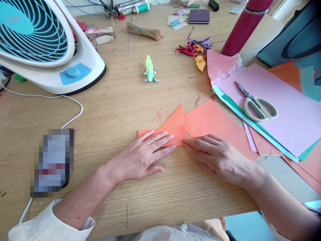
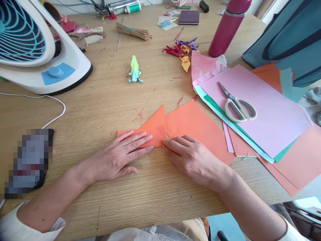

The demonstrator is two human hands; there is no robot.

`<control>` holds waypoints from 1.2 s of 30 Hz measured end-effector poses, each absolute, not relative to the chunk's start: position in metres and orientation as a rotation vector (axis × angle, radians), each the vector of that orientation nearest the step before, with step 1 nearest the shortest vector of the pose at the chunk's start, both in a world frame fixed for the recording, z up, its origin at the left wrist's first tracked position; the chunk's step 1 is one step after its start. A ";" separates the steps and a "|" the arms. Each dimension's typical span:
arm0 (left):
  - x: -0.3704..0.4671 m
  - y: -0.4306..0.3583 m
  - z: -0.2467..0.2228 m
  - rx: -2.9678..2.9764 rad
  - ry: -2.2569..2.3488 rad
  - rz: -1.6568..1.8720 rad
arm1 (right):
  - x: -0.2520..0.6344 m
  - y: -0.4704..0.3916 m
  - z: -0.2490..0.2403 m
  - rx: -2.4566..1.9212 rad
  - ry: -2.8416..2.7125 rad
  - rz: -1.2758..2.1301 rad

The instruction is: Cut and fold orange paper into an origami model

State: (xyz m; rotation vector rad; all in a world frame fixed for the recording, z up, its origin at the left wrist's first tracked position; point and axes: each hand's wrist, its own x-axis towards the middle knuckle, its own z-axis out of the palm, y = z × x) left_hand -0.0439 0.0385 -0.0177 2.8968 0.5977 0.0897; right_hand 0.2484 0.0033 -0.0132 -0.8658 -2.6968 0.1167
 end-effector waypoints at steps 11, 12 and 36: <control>-0.044 0.039 -0.019 2.929 0.596 0.081 | 0.246 0.002 -0.013 -0.900 -2.752 0.089; -0.044 0.039 -0.019 2.924 0.594 0.087 | 0.246 0.002 -0.012 -0.910 -2.757 0.084; -0.051 0.047 -0.021 2.961 0.713 0.728 | 0.227 0.010 -0.020 -1.047 -2.522 0.041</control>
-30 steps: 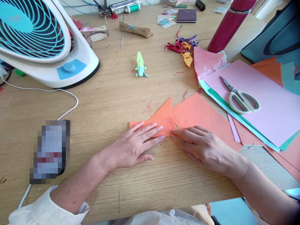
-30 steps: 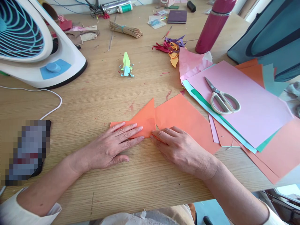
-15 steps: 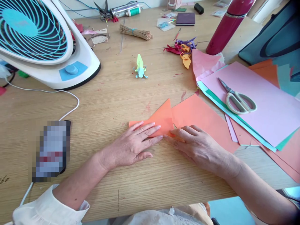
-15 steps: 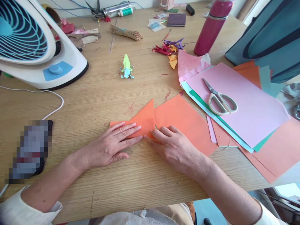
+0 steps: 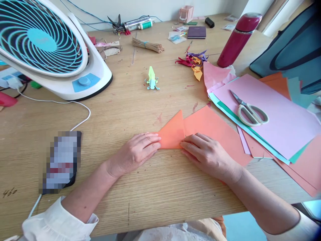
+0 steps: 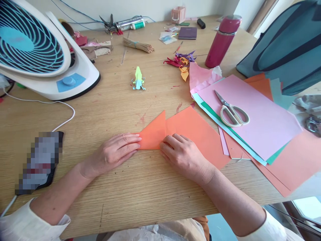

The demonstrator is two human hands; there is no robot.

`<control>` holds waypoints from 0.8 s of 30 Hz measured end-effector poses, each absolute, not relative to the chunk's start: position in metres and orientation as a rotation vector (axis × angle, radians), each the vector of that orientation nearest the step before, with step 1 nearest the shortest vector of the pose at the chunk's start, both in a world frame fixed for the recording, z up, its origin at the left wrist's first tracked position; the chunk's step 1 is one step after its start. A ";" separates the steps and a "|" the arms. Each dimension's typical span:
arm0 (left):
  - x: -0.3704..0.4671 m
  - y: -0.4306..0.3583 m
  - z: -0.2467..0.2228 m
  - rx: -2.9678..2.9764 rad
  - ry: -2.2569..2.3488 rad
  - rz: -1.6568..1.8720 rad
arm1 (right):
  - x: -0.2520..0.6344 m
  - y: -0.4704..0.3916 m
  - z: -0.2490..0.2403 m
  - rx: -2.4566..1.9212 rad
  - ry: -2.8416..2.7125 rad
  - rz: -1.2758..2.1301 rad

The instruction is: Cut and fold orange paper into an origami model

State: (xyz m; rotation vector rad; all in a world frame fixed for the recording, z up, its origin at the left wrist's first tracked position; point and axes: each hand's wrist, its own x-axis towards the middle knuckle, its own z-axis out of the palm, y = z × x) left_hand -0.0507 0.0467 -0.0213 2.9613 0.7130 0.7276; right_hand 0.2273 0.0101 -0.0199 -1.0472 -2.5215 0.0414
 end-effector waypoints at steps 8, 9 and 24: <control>-0.054 0.050 -0.021 3.034 0.719 0.865 | 0.214 0.012 -0.025 -1.140 -2.432 -0.130; -0.054 0.051 -0.022 3.005 0.739 0.872 | 0.213 0.012 -0.026 -1.145 -2.432 -0.151; -0.056 0.050 -0.021 3.155 0.752 0.812 | 0.199 0.017 -0.014 -1.217 -2.582 -0.118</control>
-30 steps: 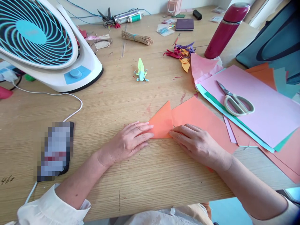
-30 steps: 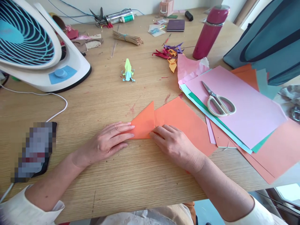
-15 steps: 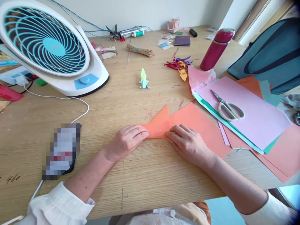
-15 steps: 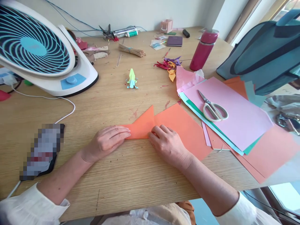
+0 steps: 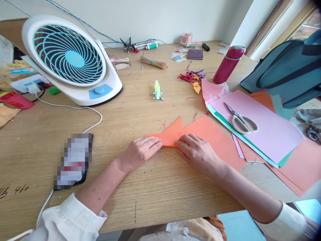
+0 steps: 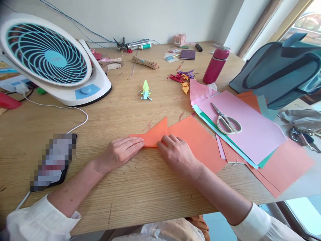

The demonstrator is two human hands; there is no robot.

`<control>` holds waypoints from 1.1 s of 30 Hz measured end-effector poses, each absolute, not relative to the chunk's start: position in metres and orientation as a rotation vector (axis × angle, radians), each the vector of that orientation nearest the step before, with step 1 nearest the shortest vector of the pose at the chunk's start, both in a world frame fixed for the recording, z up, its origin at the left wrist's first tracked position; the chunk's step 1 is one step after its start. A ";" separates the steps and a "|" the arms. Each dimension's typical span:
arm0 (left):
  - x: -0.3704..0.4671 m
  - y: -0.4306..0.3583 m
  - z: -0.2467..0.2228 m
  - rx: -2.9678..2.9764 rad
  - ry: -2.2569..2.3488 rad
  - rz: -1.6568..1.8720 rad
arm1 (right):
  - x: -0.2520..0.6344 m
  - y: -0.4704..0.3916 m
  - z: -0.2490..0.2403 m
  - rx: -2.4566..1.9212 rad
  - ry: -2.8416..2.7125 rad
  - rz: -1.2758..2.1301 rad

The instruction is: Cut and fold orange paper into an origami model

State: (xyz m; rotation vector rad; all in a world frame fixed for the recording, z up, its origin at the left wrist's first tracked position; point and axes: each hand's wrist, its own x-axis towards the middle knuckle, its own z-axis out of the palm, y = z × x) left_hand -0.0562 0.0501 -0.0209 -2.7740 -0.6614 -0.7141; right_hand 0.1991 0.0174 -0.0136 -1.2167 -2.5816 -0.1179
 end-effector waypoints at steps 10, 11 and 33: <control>-0.058 0.053 -0.021 -2.845 -0.859 -0.802 | 0.200 0.028 -0.023 -1.124 -2.566 -0.390; -0.058 0.053 -0.021 -2.841 -0.870 -0.795 | 0.200 0.029 -0.021 -1.111 -2.547 -0.404; -0.055 0.033 0.061 -2.678 -1.228 -1.477 | 0.191 0.030 0.030 -0.986 -1.771 0.737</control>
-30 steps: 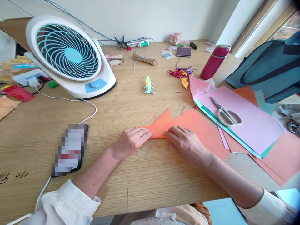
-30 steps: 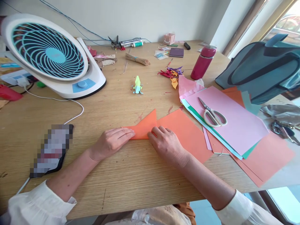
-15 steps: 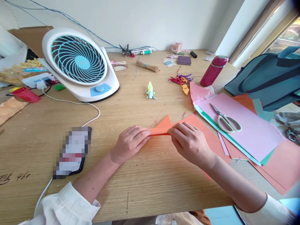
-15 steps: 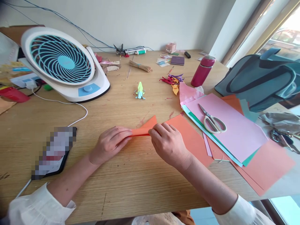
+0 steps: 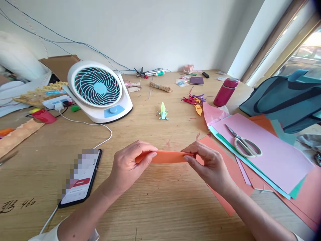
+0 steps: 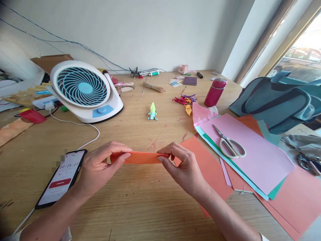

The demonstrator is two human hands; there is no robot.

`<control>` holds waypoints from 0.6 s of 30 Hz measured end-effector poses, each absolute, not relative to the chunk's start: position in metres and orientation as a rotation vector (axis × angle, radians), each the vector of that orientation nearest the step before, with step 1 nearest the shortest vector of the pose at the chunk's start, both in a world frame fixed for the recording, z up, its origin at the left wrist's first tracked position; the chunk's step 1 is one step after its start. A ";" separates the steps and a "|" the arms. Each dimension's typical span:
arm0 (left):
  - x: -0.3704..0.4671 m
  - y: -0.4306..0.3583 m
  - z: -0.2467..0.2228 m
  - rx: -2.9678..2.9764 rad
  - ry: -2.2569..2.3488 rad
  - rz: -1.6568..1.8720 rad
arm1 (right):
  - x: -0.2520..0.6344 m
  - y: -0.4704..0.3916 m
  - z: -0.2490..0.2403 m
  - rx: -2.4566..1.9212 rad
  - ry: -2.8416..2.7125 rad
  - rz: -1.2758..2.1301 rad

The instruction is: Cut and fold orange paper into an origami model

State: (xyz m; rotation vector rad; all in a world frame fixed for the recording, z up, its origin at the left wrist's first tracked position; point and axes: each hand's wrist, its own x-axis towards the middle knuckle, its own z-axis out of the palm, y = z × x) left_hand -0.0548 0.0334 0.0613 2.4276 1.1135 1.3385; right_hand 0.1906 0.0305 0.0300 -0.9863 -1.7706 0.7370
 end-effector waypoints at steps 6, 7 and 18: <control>-0.058 0.040 0.096 2.560 1.110 1.285 | 0.190 0.029 0.051 -0.962 -1.630 0.972; -0.058 0.041 0.101 2.656 1.100 1.260 | 0.189 0.028 0.051 -0.956 -1.604 0.985; -0.024 0.045 0.101 2.860 1.030 0.921 | 0.182 0.025 0.027 -0.975 -1.571 0.896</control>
